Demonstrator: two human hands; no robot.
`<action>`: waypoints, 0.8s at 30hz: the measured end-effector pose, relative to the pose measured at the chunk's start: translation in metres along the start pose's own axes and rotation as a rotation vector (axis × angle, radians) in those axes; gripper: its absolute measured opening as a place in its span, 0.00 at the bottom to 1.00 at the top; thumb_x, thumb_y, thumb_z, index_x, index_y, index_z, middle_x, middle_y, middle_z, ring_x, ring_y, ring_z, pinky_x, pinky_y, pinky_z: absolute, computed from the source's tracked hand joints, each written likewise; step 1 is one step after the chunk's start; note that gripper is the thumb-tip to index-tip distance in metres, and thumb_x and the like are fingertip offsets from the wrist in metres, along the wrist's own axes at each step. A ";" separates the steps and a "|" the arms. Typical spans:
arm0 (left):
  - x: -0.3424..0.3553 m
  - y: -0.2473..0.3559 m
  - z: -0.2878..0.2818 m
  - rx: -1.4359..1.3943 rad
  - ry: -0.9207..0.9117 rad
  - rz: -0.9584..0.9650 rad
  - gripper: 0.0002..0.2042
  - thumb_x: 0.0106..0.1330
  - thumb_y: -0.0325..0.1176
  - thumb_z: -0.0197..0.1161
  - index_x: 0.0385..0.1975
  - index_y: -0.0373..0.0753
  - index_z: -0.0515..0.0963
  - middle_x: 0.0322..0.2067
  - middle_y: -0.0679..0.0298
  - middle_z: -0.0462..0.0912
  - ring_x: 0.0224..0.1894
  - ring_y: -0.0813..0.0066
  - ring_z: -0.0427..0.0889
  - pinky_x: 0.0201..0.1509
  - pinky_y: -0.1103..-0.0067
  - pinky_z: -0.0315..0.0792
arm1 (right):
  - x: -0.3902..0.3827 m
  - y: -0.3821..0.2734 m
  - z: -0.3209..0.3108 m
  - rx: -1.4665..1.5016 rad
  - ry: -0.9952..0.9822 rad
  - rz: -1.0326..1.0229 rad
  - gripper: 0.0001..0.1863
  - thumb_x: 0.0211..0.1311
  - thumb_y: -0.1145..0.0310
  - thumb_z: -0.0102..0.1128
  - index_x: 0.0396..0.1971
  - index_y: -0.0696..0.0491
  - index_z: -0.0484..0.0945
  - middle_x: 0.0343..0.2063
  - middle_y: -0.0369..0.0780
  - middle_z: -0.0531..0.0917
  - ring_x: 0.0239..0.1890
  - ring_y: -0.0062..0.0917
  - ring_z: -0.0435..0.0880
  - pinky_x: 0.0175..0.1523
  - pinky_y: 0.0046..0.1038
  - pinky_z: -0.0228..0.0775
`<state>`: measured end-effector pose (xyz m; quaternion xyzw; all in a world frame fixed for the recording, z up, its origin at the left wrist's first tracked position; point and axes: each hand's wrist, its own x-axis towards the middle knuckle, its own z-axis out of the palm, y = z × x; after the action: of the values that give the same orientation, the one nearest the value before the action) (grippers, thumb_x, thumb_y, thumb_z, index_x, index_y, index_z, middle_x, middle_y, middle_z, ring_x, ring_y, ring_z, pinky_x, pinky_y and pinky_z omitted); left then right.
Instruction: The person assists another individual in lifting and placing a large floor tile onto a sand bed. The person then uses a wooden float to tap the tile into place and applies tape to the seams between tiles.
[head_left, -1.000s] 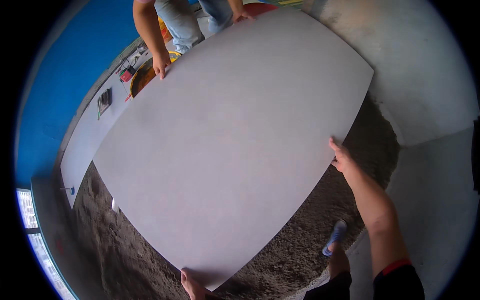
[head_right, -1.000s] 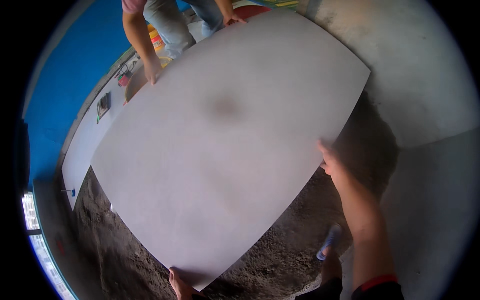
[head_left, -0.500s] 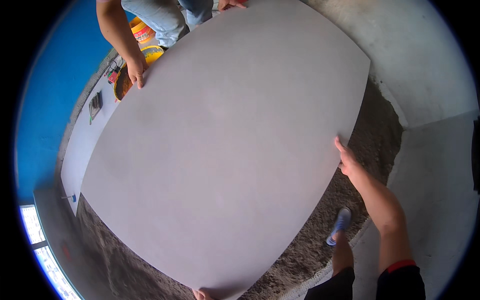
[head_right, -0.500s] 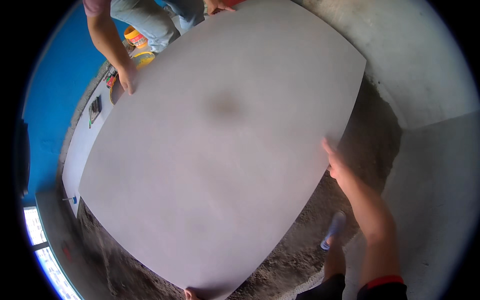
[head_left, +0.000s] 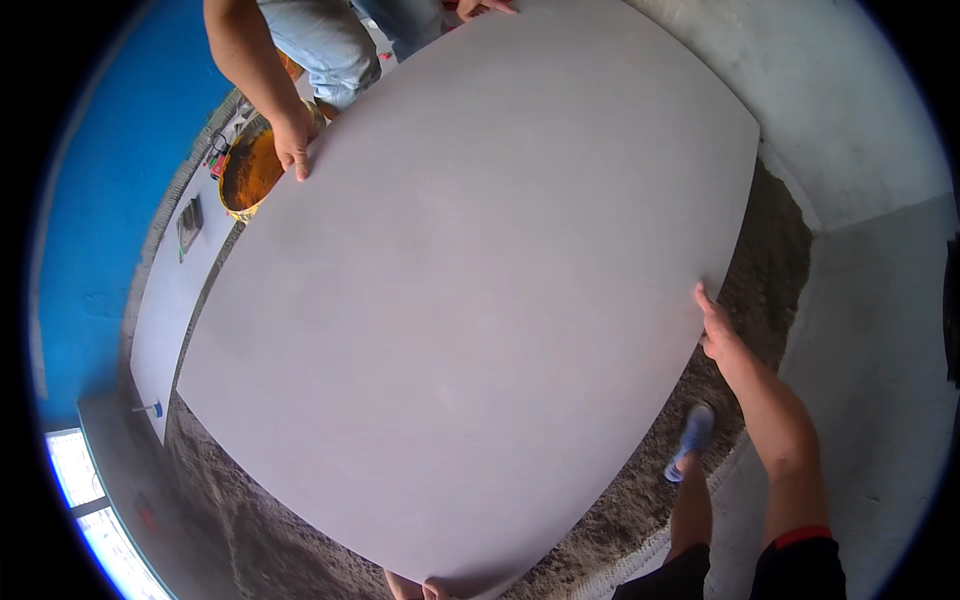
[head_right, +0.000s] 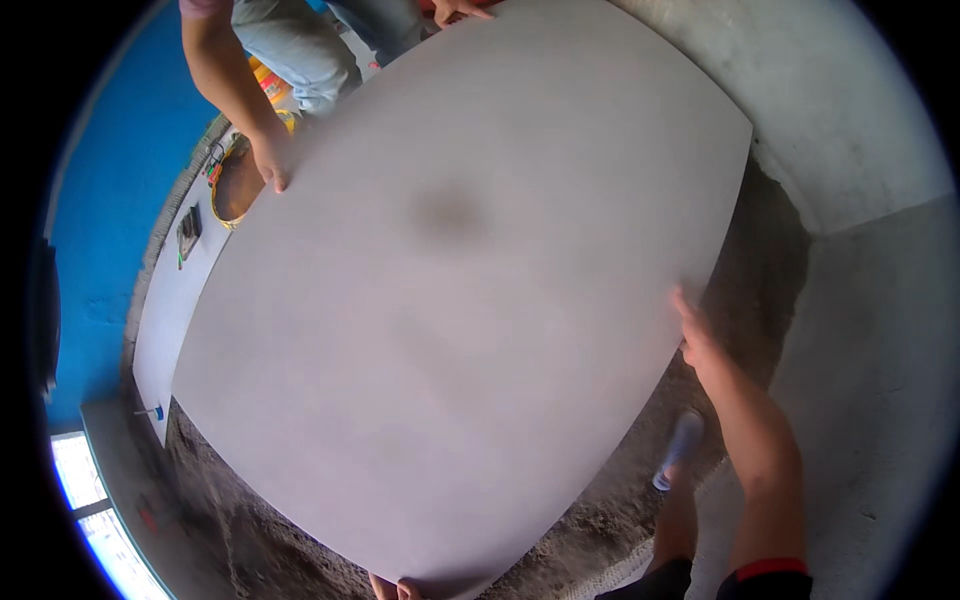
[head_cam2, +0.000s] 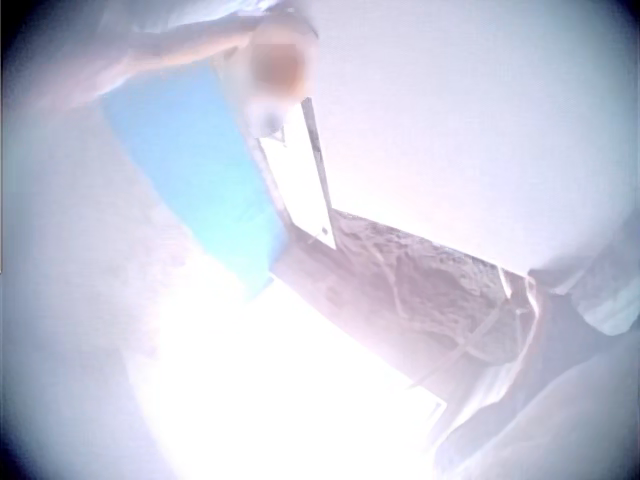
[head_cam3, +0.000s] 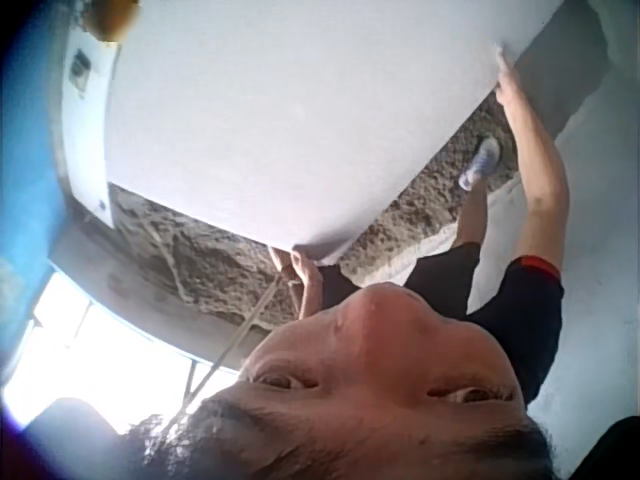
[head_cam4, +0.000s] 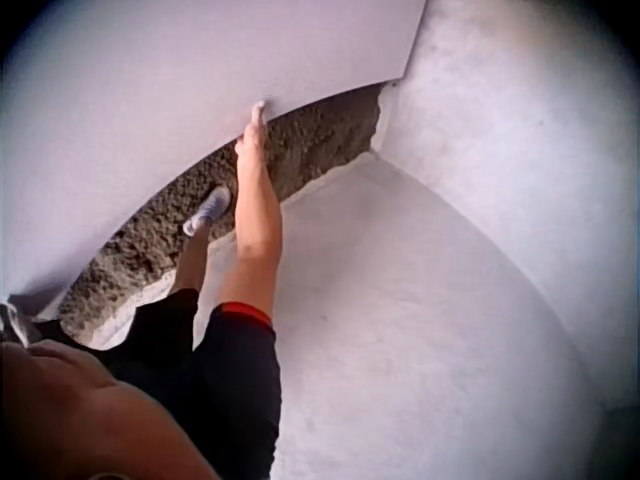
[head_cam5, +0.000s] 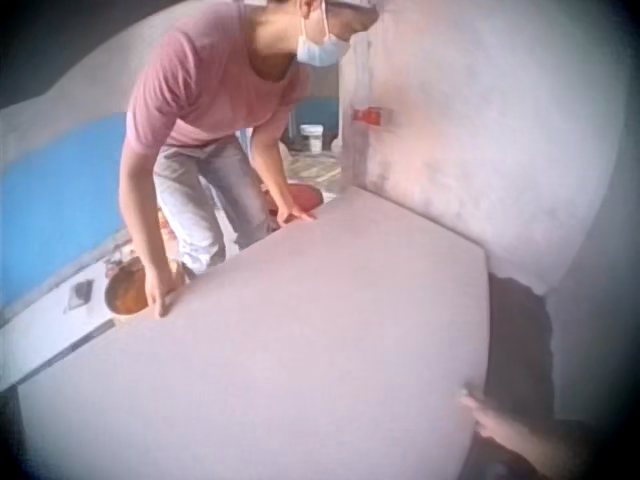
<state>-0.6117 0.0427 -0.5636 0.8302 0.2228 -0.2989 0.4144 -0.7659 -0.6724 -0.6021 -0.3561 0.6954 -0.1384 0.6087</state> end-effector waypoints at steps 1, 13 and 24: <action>-0.013 0.029 0.019 -0.021 -0.002 -0.087 0.21 0.75 0.46 0.42 0.53 0.33 0.69 0.46 0.59 0.73 0.49 0.67 0.69 0.56 0.71 0.65 | 0.003 0.001 -0.010 0.004 0.021 0.001 0.44 0.55 0.35 0.58 0.63 0.52 0.63 0.61 0.39 0.69 0.62 0.30 0.66 0.61 0.40 0.60; 0.020 -0.035 0.056 0.012 0.017 -0.035 0.19 0.73 0.48 0.46 0.38 0.36 0.72 0.34 0.66 0.71 0.38 0.74 0.68 0.43 0.73 0.69 | 0.052 0.056 -0.048 0.092 0.071 0.077 0.46 0.51 0.33 0.62 0.61 0.52 0.65 0.60 0.38 0.70 0.60 0.30 0.68 0.60 0.41 0.62; -0.035 0.047 0.128 -0.102 0.144 -0.262 0.23 0.74 0.51 0.43 0.46 0.33 0.72 0.41 0.62 0.73 0.43 0.70 0.69 0.50 0.72 0.68 | 0.039 0.084 -0.065 -0.020 0.179 0.124 0.46 0.49 0.33 0.63 0.63 0.47 0.63 0.61 0.37 0.68 0.61 0.30 0.66 0.59 0.41 0.59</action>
<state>-0.6480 -0.0931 -0.5751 0.7913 0.3733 -0.2784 0.3963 -0.8556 -0.6545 -0.6700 -0.3048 0.7689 -0.1247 0.5480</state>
